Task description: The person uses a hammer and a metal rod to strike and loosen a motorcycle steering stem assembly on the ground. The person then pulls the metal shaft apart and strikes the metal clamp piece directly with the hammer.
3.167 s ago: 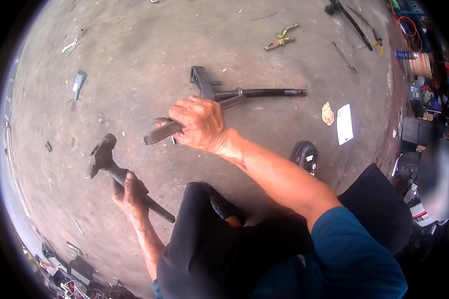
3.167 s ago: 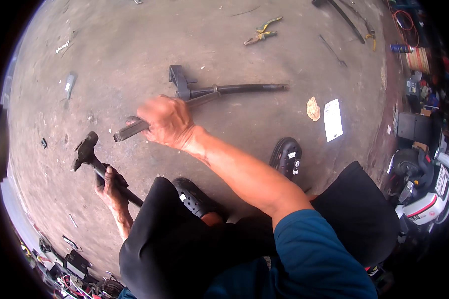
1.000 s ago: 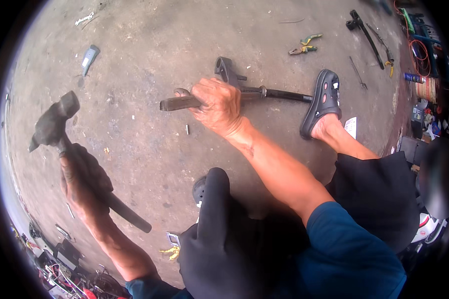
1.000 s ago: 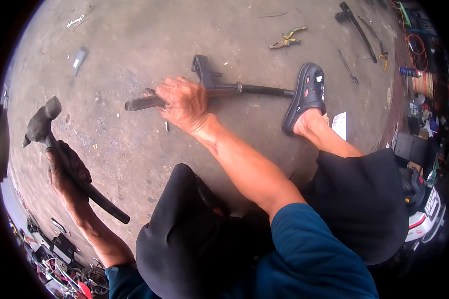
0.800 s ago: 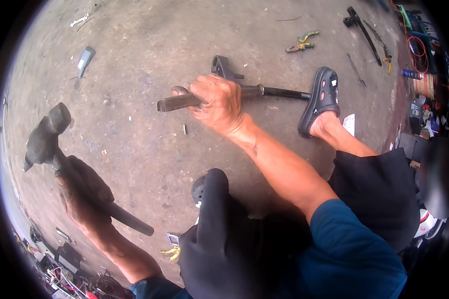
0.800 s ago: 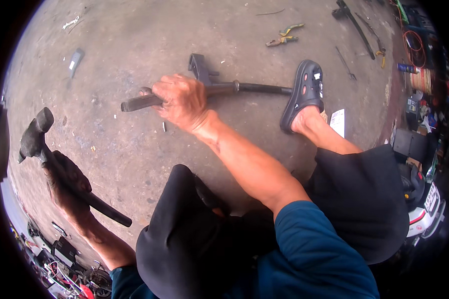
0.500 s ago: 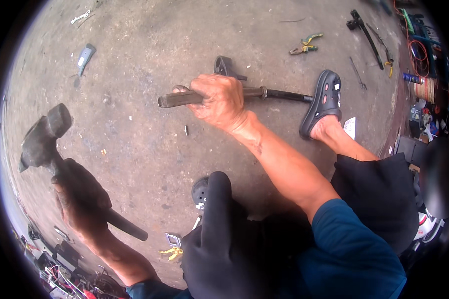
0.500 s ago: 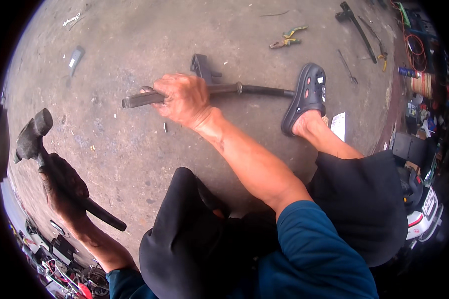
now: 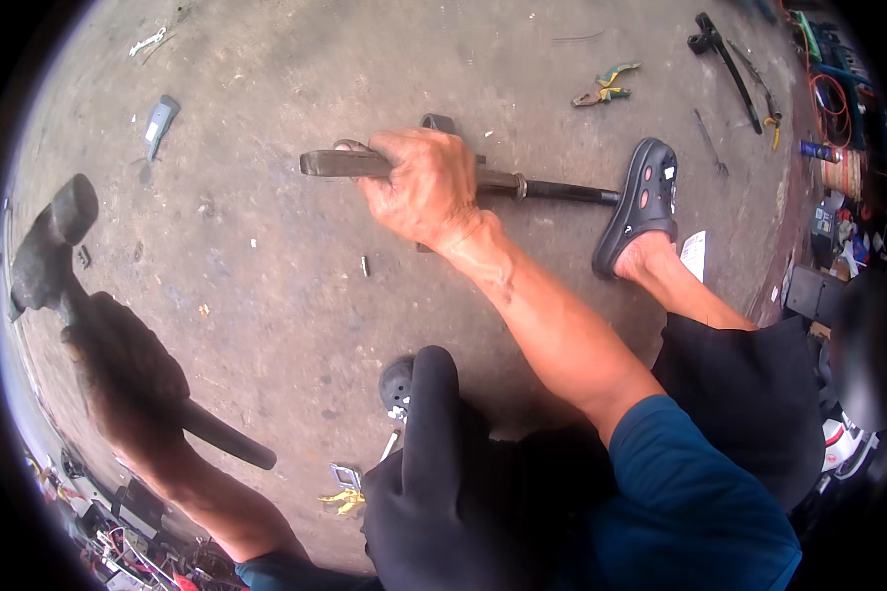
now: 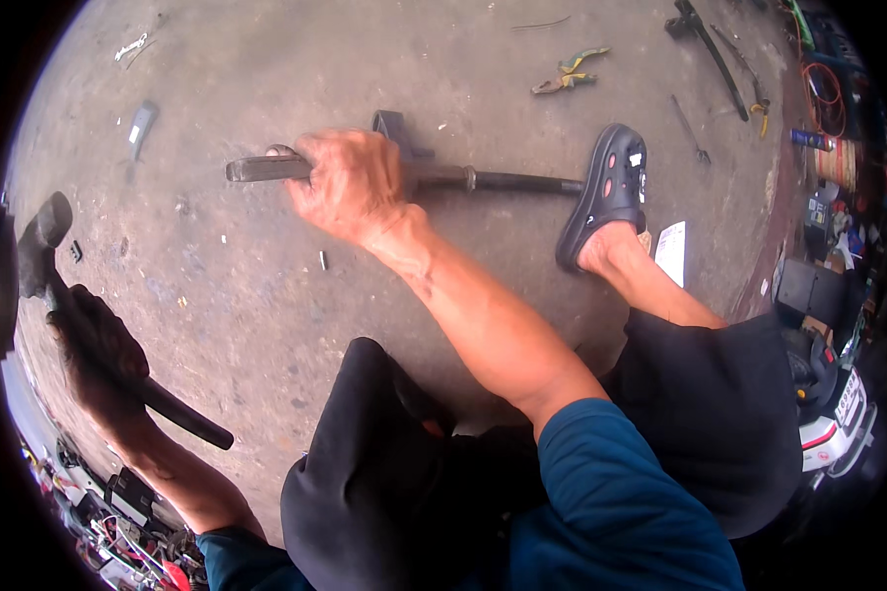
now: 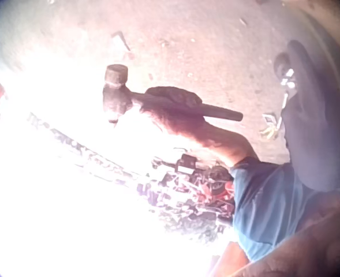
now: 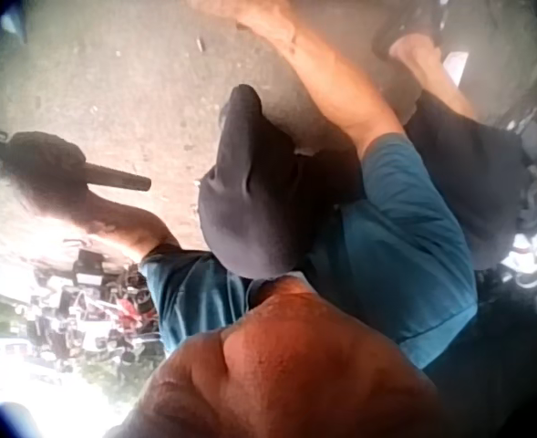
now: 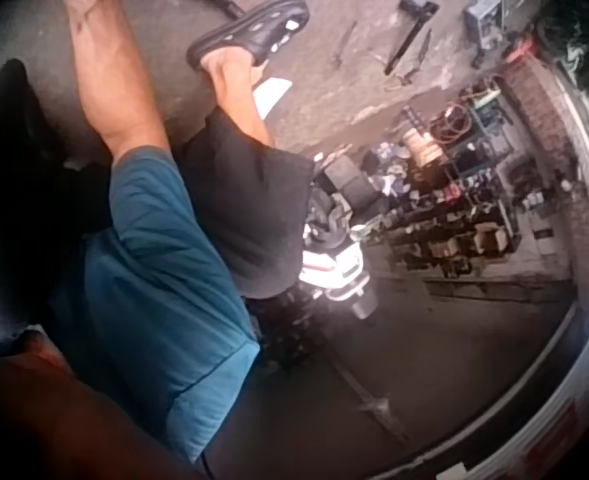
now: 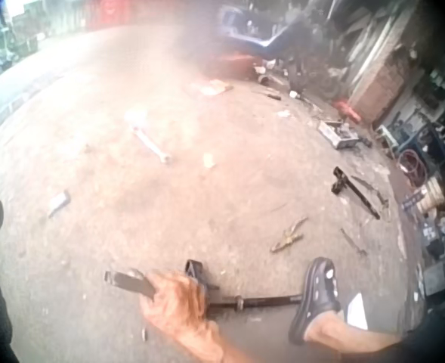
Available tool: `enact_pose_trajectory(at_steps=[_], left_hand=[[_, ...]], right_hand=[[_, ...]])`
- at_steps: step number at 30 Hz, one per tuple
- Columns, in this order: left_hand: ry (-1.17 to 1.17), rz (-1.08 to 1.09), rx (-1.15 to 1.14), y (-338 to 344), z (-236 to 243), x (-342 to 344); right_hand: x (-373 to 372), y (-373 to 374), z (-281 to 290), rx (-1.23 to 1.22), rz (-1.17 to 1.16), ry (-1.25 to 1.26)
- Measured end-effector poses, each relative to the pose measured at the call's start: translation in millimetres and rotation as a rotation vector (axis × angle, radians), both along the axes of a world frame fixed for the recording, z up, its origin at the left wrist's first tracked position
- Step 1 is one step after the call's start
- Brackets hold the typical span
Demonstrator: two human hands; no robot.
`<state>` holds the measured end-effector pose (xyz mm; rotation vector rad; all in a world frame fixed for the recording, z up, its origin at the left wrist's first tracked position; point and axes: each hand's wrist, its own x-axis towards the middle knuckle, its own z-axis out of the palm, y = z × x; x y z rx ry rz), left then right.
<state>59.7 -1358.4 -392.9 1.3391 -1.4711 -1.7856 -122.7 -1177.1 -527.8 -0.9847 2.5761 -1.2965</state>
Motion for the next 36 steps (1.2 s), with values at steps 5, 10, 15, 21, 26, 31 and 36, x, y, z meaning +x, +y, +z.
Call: enact_pose_trajectory(at_steps=[5,10,15,21,26,31,36], left_hand=[[-0.11,-0.314,-0.089,28,-29,-40],[-0.073,-0.4,-0.109,18,-27,-53],[-0.044,-0.242,-0.128,13,-25,-60],[-0.227,-0.648,-0.15,42,-31,-67],[0.017,-0.148,-0.091,4,-6,-52],[-0.267,-0.679,0.013,39,-29,-55],[0.033,-0.143,-0.146,2,-2,-33]], right_hand=[[-11,7,-10,0.051,-0.035,0.04],[-17,8,-6,0.115,-0.043,-0.012],[-14,-1,-2,0.156,-0.024,-0.116],[-11,0,-7,0.215,0.056,-0.08],[-14,-9,4,0.159,0.03,-0.222],[-11,7,-6,0.16,0.045,-0.065],[-3,4,2,0.151,0.032,-0.096]])
